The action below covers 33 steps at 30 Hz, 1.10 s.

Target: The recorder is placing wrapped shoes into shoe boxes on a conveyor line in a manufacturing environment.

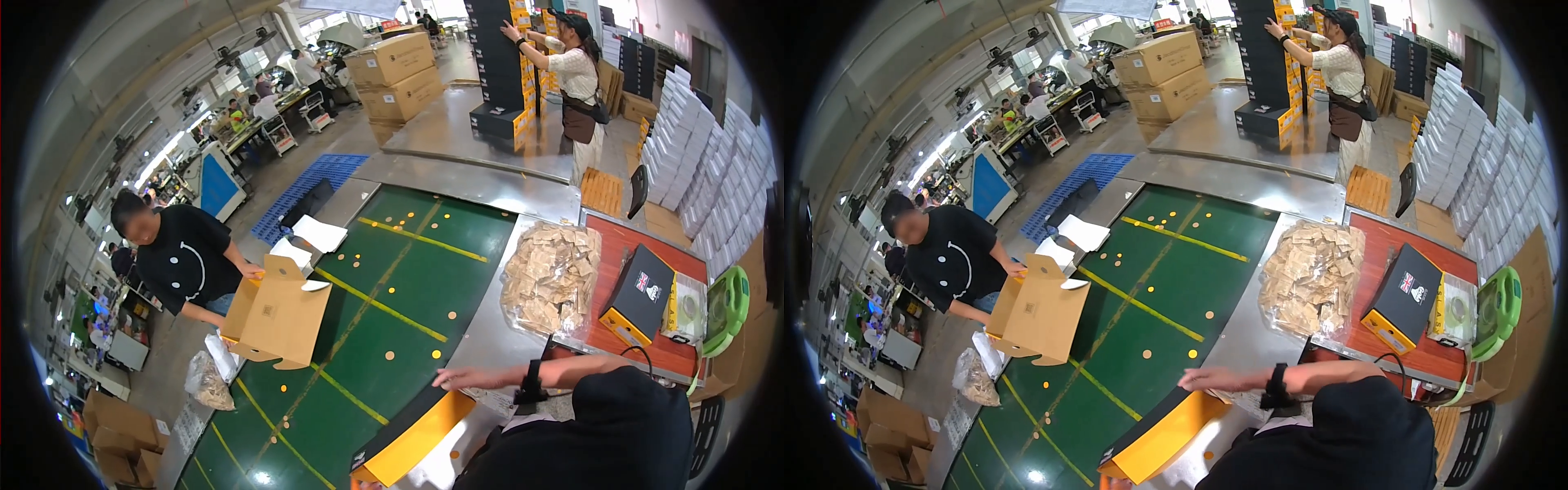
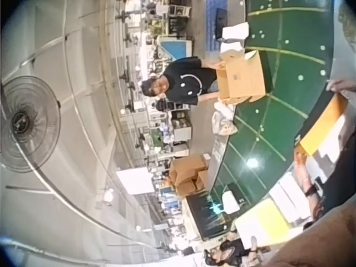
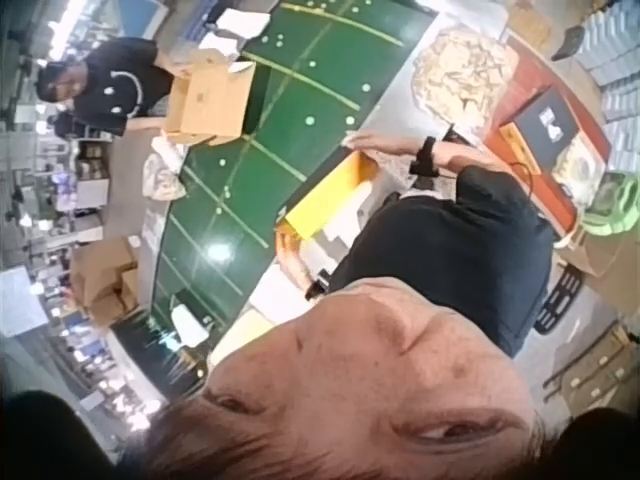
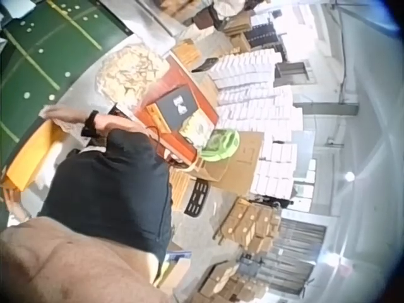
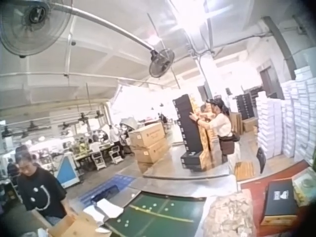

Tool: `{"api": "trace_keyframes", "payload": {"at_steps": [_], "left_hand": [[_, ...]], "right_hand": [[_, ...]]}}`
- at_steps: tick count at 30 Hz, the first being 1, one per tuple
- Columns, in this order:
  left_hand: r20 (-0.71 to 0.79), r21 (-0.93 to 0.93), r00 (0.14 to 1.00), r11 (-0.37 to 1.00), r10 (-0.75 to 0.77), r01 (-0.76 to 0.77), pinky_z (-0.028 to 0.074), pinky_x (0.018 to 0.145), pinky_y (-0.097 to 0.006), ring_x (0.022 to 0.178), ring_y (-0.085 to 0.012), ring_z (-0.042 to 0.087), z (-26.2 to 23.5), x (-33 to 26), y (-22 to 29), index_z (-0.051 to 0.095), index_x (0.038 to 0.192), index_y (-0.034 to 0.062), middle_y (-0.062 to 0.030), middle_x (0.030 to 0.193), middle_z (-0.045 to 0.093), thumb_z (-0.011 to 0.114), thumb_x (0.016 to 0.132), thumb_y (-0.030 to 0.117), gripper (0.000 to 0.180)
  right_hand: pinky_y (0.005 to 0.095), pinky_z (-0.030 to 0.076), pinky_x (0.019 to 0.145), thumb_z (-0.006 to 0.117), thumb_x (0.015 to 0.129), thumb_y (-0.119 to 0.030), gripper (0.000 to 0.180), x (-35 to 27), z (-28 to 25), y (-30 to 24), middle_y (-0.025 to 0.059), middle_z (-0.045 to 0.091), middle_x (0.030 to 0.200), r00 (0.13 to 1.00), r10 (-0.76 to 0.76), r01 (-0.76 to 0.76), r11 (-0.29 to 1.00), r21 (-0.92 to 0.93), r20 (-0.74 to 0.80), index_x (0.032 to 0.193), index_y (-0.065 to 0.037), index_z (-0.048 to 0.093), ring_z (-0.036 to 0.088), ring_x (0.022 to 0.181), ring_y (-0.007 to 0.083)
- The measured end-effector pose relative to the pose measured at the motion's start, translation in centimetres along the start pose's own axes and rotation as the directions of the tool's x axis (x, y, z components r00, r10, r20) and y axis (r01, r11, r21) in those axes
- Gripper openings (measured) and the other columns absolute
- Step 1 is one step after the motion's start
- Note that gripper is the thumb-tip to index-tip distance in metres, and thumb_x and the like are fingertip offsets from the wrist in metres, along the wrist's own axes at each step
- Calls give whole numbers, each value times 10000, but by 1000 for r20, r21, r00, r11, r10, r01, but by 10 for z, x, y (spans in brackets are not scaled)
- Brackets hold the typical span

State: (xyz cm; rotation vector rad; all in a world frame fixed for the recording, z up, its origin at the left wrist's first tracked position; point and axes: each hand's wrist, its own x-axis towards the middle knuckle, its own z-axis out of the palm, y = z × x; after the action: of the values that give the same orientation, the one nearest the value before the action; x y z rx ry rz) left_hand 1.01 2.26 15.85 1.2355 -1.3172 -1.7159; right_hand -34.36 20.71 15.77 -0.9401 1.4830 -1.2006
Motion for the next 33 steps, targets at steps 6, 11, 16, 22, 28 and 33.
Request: {"api": "trace_keyframes", "payload": {"at_steps": [6,11,16,22,28,33], "left_hand": [[94,115,989,985,115,-125,513,831,-301,964,-198,602,47,42,88,522,1286,4,-128,1124,613,545,937,227,415],[627,714,779,411,-14,-567,406,998,-459,1185,-385,506,66,57,78,406,1395,79,-181,1312,525,506,936,314,525],[551,830,834,-105,4,-548,230,1084,-561,1361,-421,239,83,15,32,360,1428,117,-183,1491,284,480,894,422,626],[490,865,871,-143,35,-481,182,1094,-579,1365,-418,232,95,15,33,349,1433,125,-183,1495,277,478,882,431,643],[300,879,939,336,167,-340,205,1112,-469,1361,-384,254,85,11,16,328,1424,40,-216,1479,282,492,917,383,633],[97,711,984,681,152,-176,224,1117,-360,1386,-351,241,81,16,-27,434,1352,12,-256,1446,329,414,963,225,444]], "right_hand": [[469,306,1077,443,946,-454,507,55,-15,-55,198,464,1355,976,-215,202,861,-467,25,1313,-105,467,400,1286,396],[638,218,1055,424,937,-481,540,61,32,-5,153,315,1471,958,23,243,468,-849,287,1390,-189,390,273,1343,426],[637,136,1070,441,930,-493,534,31,37,36,128,328,1465,839,-494,400,279,-873,227,1389,-224,401,235,1349,412],[577,246,1017,709,708,-452,773,27,31,-21,217,380,1388,848,-363,483,234,-844,386,1375,-185,425,344,1270,420],[432,378,841,705,555,-152,720,44,22,-12,182,515,1122,792,-449,572,309,-760,413,1253,-184,529,504,1026,342],[480,388,831,736,602,-356,643,43,-132,-57,110,574,1025,920,-296,339,271,-901,257,1182,-134,570,521,992,326]]}}
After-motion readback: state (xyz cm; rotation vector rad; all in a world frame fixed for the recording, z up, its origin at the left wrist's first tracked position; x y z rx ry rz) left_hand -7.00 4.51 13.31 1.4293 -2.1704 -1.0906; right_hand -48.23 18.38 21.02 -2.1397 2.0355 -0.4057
